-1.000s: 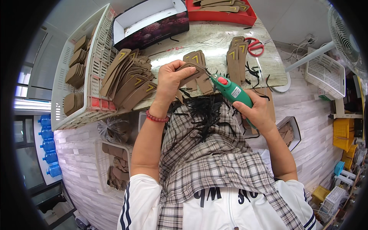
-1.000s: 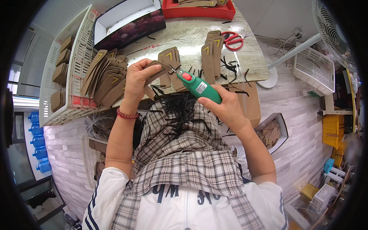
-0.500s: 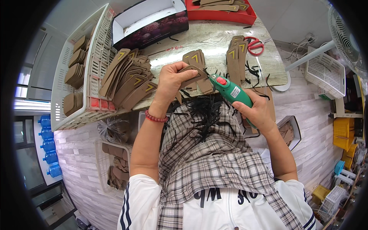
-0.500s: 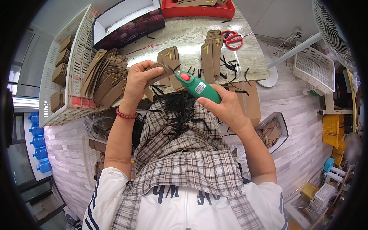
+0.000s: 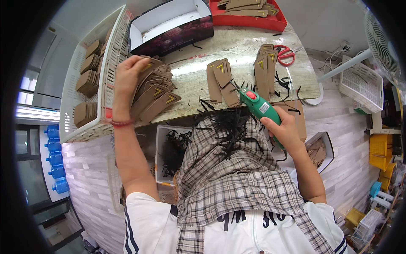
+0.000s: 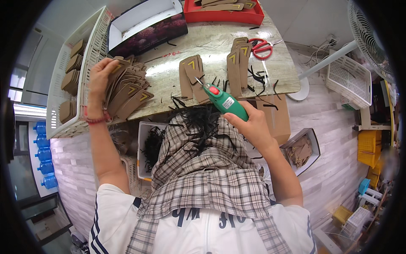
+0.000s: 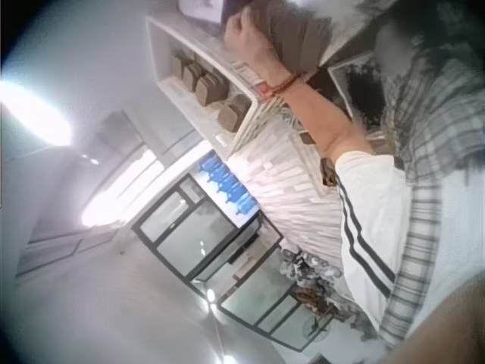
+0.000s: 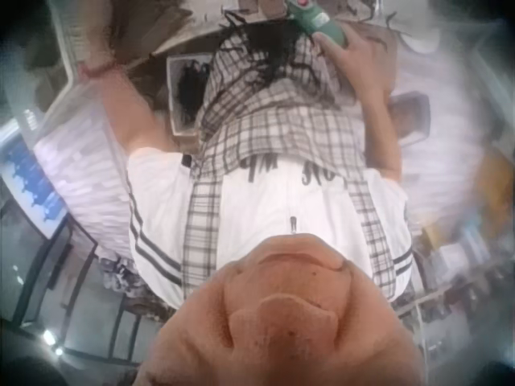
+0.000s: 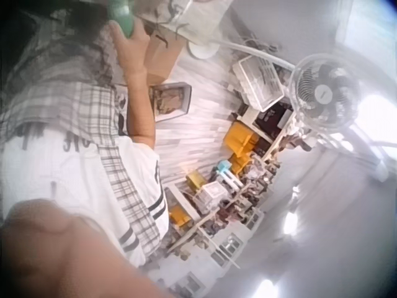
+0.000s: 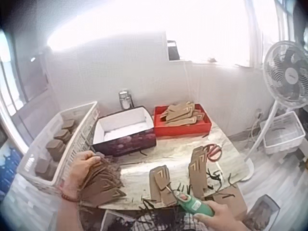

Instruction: The person uses a green rotary tool to trim the edges of small brown cardboard pieces on a workbench. They handle the pieces one at a time, rotating them to trim different sides, and place finished pieces into a red tray.

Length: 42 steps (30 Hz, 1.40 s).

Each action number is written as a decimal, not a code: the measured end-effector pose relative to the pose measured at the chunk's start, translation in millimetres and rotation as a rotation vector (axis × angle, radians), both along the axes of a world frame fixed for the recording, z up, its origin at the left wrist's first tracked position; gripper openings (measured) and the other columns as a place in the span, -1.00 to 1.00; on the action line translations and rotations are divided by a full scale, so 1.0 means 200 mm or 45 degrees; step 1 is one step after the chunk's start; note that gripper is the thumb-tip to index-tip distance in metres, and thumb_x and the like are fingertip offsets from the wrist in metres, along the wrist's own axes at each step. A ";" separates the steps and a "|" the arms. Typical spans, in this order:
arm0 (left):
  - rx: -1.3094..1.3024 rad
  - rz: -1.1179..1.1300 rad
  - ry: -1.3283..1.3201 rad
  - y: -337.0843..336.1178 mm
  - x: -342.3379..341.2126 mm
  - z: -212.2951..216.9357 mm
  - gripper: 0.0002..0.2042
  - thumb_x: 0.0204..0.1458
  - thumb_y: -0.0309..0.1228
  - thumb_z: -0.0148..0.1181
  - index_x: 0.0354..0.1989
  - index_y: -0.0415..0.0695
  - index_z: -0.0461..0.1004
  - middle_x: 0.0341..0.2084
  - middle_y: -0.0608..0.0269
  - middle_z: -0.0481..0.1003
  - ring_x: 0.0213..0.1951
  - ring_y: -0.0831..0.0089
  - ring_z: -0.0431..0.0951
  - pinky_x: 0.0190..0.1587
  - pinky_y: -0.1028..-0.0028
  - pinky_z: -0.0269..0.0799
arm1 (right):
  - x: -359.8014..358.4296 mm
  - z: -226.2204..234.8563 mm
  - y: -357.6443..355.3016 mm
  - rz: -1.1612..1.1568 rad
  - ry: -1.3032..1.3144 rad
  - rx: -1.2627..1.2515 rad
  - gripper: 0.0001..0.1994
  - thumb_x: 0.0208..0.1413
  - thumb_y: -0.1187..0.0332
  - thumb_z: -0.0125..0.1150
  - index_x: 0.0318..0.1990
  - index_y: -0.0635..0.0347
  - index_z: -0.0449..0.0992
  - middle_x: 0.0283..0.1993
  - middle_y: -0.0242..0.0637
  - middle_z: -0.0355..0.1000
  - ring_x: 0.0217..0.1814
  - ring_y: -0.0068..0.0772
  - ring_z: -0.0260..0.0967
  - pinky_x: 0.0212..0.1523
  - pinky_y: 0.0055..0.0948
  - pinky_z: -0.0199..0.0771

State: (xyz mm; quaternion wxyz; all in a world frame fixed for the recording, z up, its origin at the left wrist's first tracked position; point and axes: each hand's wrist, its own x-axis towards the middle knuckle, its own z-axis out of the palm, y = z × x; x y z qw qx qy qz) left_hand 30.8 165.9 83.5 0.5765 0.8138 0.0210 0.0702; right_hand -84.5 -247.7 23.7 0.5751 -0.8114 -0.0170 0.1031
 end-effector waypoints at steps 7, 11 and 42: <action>1.312 0.220 -0.797 -0.40 0.05 -0.24 -0.71 -0.04 -0.28 0.33 -0.14 -0.11 0.57 -0.24 0.16 0.48 -0.10 0.19 0.40 -0.01 0.22 0.25 | -0.01 -0.10 0.02 -0.147 0.003 0.063 -0.64 0.07 0.19 0.36 -0.09 0.27 0.53 -0.54 -0.46 0.41 -0.62 -0.72 0.29 -0.61 -0.61 0.29; 1.188 0.238 -0.434 -0.81 0.09 -0.72 -0.51 -0.02 -0.16 0.31 0.03 -0.20 0.47 -0.02 -0.01 0.40 0.12 0.10 0.28 0.17 0.14 0.13 | 0.00 -0.14 0.05 -0.193 0.019 0.121 -0.64 0.08 0.18 0.35 -0.11 0.28 0.53 -0.55 -0.47 0.39 -0.62 -0.72 0.27 -0.62 -0.62 0.27; -1.152 0.259 -0.024 -0.96 -0.15 -0.35 -0.90 0.07 -0.42 0.30 -0.30 -0.12 0.52 -0.49 0.43 0.54 -0.50 0.68 0.40 -0.37 0.61 0.29 | 0.01 0.09 0.19 -0.172 -0.232 0.111 -0.62 0.09 0.15 0.35 -0.14 0.33 0.52 -0.59 -0.43 0.37 -0.58 -0.71 0.27 -0.58 -0.57 0.28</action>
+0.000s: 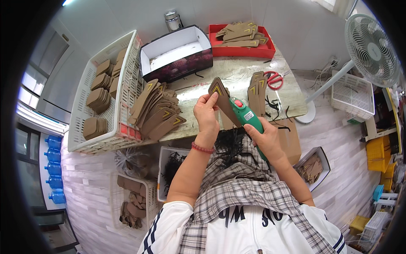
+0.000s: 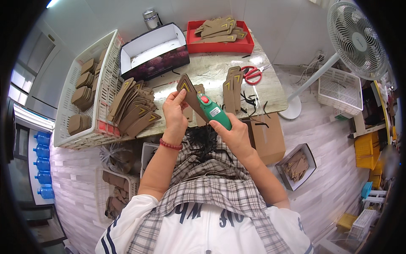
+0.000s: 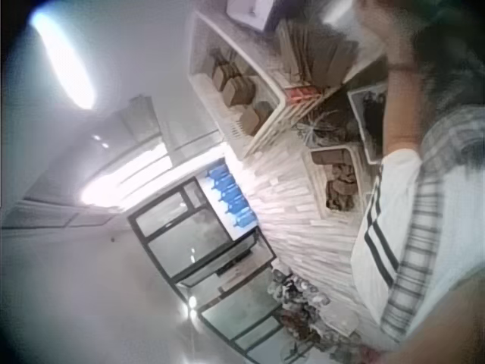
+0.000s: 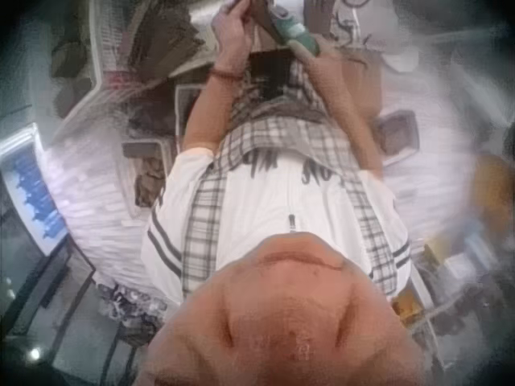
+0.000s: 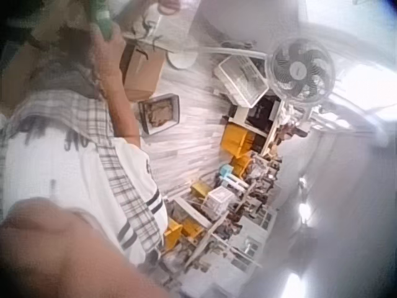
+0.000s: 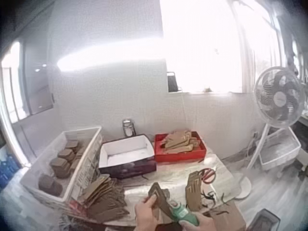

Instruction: The person uses a green rotary tool to trim the edges of small brown cardboard pieces on a workbench. They handle the pieces one at a time, rotating them to trim different sides, and place finished pieces into a red tray.

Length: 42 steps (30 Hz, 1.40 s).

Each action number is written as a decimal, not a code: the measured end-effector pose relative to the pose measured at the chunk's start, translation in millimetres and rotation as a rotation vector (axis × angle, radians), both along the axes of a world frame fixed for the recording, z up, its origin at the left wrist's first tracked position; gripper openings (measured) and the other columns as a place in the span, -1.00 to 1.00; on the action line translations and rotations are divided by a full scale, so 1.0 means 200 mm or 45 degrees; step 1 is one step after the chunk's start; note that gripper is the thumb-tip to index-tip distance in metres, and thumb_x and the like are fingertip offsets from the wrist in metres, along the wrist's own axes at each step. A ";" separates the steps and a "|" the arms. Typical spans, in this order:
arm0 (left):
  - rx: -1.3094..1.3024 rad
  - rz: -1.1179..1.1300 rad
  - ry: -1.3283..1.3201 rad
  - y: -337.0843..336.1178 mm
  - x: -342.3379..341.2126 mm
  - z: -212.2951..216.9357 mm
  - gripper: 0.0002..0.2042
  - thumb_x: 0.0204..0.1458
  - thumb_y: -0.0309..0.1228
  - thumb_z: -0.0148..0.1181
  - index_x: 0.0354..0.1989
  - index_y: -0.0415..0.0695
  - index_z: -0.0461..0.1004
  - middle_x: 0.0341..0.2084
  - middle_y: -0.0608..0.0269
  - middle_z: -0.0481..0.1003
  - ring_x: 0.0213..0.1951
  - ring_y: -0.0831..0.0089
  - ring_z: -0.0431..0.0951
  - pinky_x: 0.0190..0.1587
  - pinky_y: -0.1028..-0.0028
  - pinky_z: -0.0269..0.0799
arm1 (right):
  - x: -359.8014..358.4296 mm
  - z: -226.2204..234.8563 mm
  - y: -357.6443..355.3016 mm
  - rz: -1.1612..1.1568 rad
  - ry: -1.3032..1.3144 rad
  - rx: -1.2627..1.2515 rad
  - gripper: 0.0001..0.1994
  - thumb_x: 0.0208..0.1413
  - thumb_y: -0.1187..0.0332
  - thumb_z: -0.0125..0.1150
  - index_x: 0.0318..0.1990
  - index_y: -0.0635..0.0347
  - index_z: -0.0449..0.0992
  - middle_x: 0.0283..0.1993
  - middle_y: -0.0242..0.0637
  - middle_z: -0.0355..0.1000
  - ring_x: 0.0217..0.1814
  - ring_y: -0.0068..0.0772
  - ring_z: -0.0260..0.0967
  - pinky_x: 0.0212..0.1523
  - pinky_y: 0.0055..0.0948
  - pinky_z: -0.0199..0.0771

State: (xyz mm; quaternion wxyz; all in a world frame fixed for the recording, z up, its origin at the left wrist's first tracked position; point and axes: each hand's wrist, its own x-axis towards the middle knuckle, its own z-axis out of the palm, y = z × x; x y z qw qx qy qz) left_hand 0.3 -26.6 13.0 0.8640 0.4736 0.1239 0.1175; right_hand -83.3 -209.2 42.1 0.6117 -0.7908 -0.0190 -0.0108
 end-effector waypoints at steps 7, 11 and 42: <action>-0.058 -0.092 0.022 -0.01 -0.05 0.00 -0.92 0.11 -0.43 0.25 -0.29 -0.14 0.50 -0.40 0.35 0.58 -0.41 0.62 0.51 -0.25 0.55 0.38 | -0.01 0.02 0.03 -0.033 -0.028 0.042 -0.63 0.08 0.17 0.37 -0.14 0.32 0.52 -0.62 -0.47 0.36 -0.67 -0.73 0.24 -0.65 -0.60 0.22; -0.094 -0.102 0.020 -0.03 -0.08 0.01 -0.93 0.11 -0.45 0.24 -0.31 -0.15 0.50 -0.41 0.34 0.58 -0.43 0.60 0.50 -0.24 0.54 0.41 | -0.01 0.05 0.05 -0.044 -0.094 -0.019 -0.65 0.09 0.17 0.36 -0.16 0.30 0.52 -0.62 -0.44 0.38 -0.64 -0.69 0.27 -0.60 -0.57 0.28; 0.495 -0.316 -0.279 0.24 -0.16 0.30 -0.91 0.15 -0.55 0.16 -0.24 -0.31 0.53 -0.37 0.32 0.57 -0.38 0.69 0.50 -0.29 0.67 0.41 | -0.04 0.20 -0.09 0.135 -0.122 -0.165 -0.62 0.05 0.17 0.38 -0.11 0.27 0.52 -0.45 -0.30 0.47 -0.44 -0.56 0.39 -0.39 -0.50 0.40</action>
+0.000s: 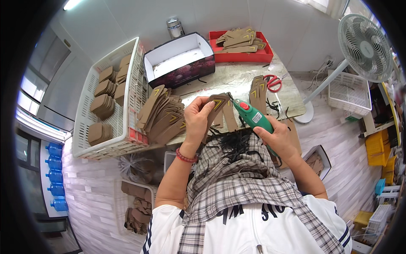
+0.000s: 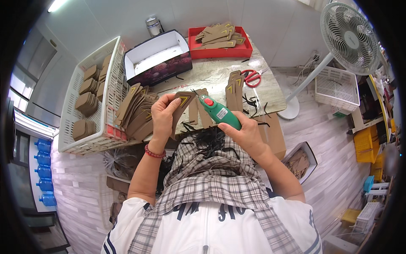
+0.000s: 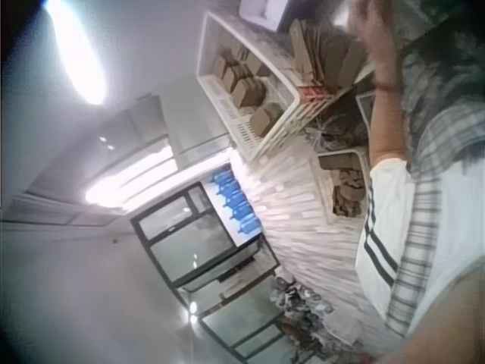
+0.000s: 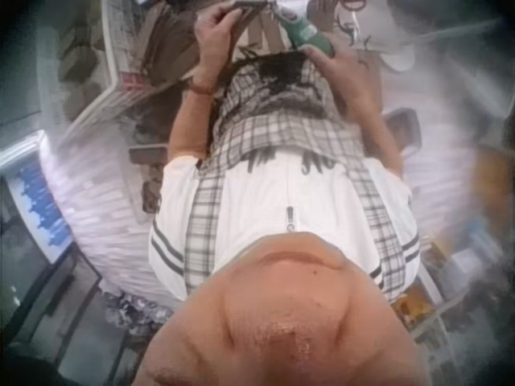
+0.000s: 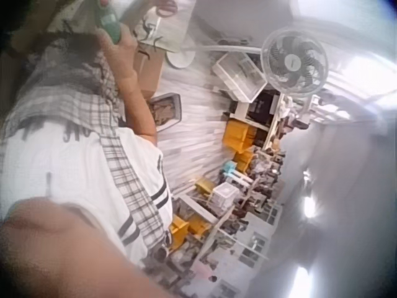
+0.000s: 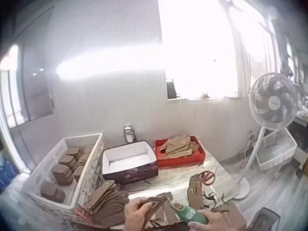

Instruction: The person uses a green rotary tool to trim the edges of small brown cardboard pieces on a workbench. They handle the pieces one at a time, rotating them to trim different sides, and place finished pieces into a red tray.

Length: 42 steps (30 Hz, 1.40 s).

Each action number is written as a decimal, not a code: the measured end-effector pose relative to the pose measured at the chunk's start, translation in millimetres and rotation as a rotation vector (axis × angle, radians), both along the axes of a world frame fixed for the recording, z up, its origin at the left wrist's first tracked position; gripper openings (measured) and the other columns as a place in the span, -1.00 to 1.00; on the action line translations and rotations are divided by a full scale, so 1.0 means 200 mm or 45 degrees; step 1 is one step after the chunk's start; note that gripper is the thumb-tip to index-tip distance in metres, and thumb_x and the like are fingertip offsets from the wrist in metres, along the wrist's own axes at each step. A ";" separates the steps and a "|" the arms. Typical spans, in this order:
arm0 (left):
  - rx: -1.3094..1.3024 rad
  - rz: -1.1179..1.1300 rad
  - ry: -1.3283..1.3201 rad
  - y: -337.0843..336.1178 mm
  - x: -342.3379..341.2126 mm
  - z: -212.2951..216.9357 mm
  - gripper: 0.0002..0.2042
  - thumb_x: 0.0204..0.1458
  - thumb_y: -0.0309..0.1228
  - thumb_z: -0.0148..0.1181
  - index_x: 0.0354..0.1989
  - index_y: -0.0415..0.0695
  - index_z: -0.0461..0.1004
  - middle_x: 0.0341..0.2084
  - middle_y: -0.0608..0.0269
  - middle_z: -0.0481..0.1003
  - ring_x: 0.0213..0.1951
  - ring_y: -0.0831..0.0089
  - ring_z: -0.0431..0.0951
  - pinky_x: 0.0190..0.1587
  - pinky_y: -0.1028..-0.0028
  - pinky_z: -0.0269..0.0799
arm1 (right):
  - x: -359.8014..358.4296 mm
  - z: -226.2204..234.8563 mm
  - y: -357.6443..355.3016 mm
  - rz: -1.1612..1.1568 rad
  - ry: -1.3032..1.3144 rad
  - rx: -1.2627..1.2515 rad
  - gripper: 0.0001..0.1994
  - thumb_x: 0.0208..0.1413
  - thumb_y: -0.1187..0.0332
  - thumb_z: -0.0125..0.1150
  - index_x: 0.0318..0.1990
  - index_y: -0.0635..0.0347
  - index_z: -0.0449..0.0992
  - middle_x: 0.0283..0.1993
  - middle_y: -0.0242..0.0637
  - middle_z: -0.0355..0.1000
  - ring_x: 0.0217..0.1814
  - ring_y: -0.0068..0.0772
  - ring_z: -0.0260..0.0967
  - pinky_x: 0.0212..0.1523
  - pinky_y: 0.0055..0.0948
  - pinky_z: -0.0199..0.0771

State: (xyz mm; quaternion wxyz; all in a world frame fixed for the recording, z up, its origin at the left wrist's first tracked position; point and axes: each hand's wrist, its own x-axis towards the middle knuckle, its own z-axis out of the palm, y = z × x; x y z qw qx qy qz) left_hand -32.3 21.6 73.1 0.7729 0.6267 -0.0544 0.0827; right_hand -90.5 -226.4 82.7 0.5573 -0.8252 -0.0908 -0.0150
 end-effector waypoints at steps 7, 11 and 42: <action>0.101 -0.085 0.051 0.07 0.02 0.03 -0.93 0.09 -0.55 0.23 -0.32 -0.31 0.55 -0.45 0.32 0.57 -0.45 0.70 0.49 -0.36 0.67 0.41 | 0.00 0.01 -0.04 0.077 0.053 -0.059 -0.58 0.03 0.12 0.39 -0.11 0.28 0.52 -0.47 -0.25 0.47 -0.46 -0.51 0.41 -0.39 -0.46 0.42; 0.222 -0.156 0.102 0.11 0.03 0.05 -0.94 0.08 -0.56 0.24 -0.33 -0.31 0.56 -0.46 0.31 0.58 -0.44 0.69 0.51 -0.34 0.67 0.43 | 0.01 0.02 -0.07 0.134 0.126 -0.118 -0.56 0.00 0.10 0.40 -0.12 0.28 0.53 -0.48 -0.22 0.48 -0.47 -0.48 0.43 -0.39 -0.45 0.43; 1.820 0.850 -0.635 0.53 0.28 0.07 -0.68 -0.05 -0.38 0.29 -0.07 -0.10 0.53 -0.25 0.15 0.45 -0.14 0.17 0.40 -0.02 0.21 0.24 | -0.02 -0.19 -0.11 -0.115 0.302 0.231 -0.64 0.08 0.18 0.35 -0.11 0.30 0.52 -0.53 -0.43 0.38 -0.64 -0.71 0.26 -0.65 -0.60 0.28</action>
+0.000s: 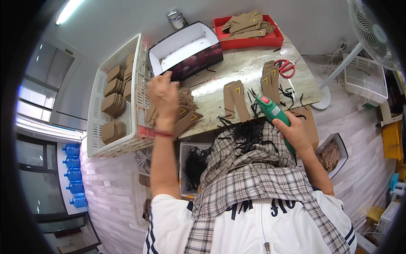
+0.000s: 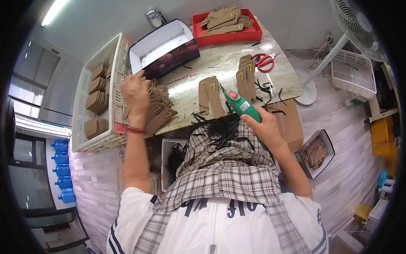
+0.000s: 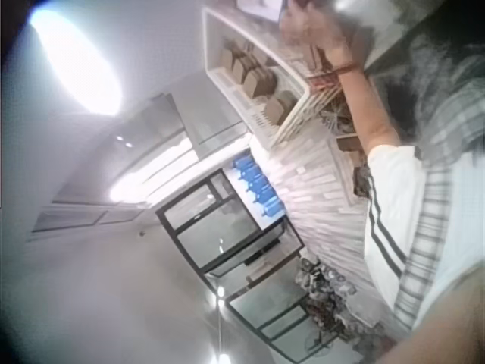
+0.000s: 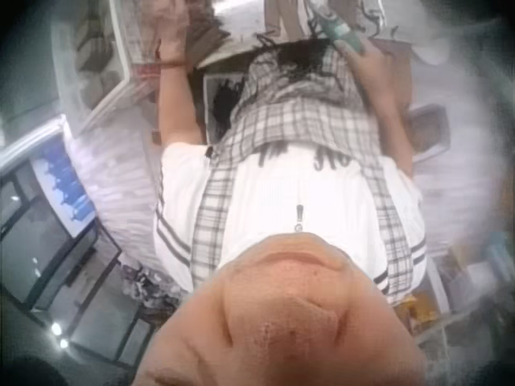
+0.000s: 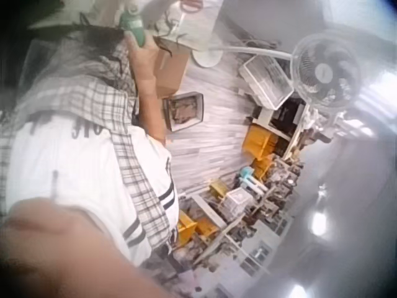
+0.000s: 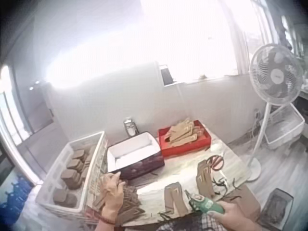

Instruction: The person uses a green rotary tool to trim the edges of small brown cardboard pieces on a workbench. They handle the pieces one at a time, rotating them to trim different sides, and place finished pieces into a red tray.

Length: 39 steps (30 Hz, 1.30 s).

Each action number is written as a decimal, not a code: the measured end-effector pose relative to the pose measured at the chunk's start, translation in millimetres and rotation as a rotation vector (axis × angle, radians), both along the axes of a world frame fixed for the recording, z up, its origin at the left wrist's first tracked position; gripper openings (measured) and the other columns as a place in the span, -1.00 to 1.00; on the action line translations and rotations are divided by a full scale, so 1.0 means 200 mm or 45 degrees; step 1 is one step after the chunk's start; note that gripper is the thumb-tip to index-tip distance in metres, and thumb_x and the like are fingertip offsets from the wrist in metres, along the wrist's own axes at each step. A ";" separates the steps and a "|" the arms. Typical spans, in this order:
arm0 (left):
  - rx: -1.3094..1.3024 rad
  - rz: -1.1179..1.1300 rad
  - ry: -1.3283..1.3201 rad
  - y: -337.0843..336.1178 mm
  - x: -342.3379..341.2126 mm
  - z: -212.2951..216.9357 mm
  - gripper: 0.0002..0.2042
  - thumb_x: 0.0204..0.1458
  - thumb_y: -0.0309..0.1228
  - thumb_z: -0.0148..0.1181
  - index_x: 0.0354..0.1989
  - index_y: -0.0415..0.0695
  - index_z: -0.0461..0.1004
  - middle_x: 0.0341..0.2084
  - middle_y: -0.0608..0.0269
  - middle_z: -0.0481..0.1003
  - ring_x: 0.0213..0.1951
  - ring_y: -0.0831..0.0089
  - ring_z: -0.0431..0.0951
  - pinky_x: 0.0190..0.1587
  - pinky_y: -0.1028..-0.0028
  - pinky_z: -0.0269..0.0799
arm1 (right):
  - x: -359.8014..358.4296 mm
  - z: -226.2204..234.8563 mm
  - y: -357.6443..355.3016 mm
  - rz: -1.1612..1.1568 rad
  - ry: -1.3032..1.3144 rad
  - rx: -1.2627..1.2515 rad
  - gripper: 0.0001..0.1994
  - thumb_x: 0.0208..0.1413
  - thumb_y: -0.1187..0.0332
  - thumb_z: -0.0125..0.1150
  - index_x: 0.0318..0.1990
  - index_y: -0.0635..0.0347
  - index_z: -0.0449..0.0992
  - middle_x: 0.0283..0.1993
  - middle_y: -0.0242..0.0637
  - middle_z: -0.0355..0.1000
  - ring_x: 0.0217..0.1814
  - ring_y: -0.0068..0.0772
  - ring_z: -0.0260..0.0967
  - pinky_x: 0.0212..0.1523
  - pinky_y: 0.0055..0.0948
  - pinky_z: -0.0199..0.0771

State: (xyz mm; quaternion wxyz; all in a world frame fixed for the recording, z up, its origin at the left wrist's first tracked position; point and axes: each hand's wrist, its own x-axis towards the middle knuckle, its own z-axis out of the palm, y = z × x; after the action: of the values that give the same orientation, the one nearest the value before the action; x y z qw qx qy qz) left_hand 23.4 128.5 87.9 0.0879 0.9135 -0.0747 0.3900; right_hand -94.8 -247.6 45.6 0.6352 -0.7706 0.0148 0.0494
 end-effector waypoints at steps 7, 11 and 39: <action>-0.309 -0.095 0.486 -0.60 0.14 -0.66 -0.56 -0.09 -0.14 0.35 -0.05 -0.11 0.56 -0.09 0.12 0.39 0.03 0.14 0.30 0.09 0.13 0.14 | -0.03 -0.10 -0.01 -0.065 0.026 0.027 -0.63 0.08 0.17 0.36 -0.14 0.32 0.52 -0.57 -0.44 0.36 -0.64 -0.71 0.26 -0.65 -0.60 0.28; -0.118 -0.206 0.255 -0.71 0.08 -0.65 -0.42 -0.08 -0.14 0.34 0.12 -0.17 0.43 0.15 -0.04 0.27 0.24 0.03 0.15 0.23 0.05 0.03 | -0.06 -0.13 -0.02 -0.098 0.010 0.006 -0.63 0.09 0.16 0.34 -0.16 0.32 0.51 -0.58 -0.44 0.36 -0.66 -0.70 0.25 -0.66 -0.59 0.28; -2.397 -0.579 0.681 -0.81 -0.08 -0.33 -0.91 0.06 -0.43 0.31 -0.29 -0.11 0.54 -0.45 0.40 0.59 -0.49 0.66 0.45 -0.35 0.60 0.31 | 0.03 0.05 0.13 -0.053 -0.074 0.025 -0.62 0.09 0.13 0.35 -0.15 0.30 0.52 -0.58 -0.45 0.35 -0.62 -0.73 0.21 -0.62 -0.60 0.22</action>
State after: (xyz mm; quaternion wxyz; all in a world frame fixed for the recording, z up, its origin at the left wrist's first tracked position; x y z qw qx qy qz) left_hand 7.5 -34.2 22.8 0.8609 0.4938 0.1136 0.0464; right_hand -89.6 -221.2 56.3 0.6439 -0.7649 0.0119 0.0140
